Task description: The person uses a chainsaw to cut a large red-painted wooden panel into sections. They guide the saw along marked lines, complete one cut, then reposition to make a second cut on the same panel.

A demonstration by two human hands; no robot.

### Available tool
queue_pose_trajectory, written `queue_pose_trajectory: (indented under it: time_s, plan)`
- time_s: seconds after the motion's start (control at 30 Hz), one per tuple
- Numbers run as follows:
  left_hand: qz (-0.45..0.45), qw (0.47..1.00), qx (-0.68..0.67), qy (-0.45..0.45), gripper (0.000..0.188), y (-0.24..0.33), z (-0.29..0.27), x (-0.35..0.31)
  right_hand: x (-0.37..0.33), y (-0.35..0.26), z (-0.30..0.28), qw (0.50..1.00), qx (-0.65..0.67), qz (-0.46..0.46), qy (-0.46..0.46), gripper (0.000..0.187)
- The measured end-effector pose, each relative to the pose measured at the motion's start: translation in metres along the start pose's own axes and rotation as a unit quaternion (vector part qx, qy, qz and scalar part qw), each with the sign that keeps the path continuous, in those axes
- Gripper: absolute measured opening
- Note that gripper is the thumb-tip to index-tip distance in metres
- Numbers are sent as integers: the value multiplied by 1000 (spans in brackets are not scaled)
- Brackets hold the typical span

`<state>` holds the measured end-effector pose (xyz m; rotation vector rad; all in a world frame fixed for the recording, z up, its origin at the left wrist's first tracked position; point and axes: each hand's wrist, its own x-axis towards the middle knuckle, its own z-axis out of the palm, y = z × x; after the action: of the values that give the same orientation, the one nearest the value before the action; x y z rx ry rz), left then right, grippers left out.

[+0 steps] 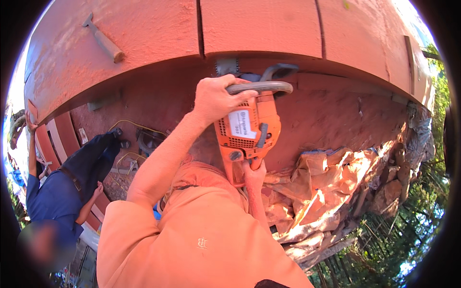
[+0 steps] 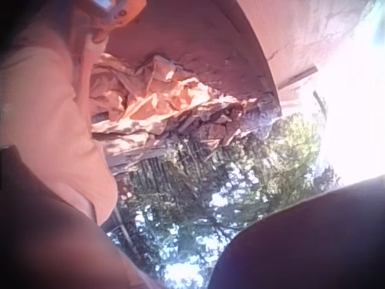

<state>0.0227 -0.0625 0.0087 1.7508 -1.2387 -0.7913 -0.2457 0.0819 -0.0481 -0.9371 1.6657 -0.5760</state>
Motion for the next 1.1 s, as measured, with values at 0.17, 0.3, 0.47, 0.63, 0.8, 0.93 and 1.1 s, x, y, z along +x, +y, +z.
queue_pose_trajectory:
  time_s: [0.17, 0.3, 0.47, 0.63, 0.8, 0.93, 1.1]
  plan:
    - [22, 999, -2, 27, 37, -16, -4, -1, 0, 4, 7, 988, 88, 105, -63, 31]
    - [-35, 997, 62, -22, 51, -21, -19, 8, 4, 6, 16, 977, 132, 114, -126, 25]
    - [34, 973, 230, -15, 69, -8, -10, 20, 20, 16, 21, 993, 80, -41, -83, 29]
    - [24, 967, 252, 16, 64, -4, 6, 17, 25, 22, 20, 995, 66, 8, -76, 29]
    - [61, 963, 264, 21, 63, -8, 0, 20, 19, 21, 22, 997, 49, -10, -53, 26]
    - [58, 968, 242, 24, 58, -8, -3, 15, 14, 20, 24, 987, 101, 90, -84, 33]
    - [136, 964, 228, 23, 54, -5, 11, 14, 1, 25, 26, 996, 88, 6, -29, 27]
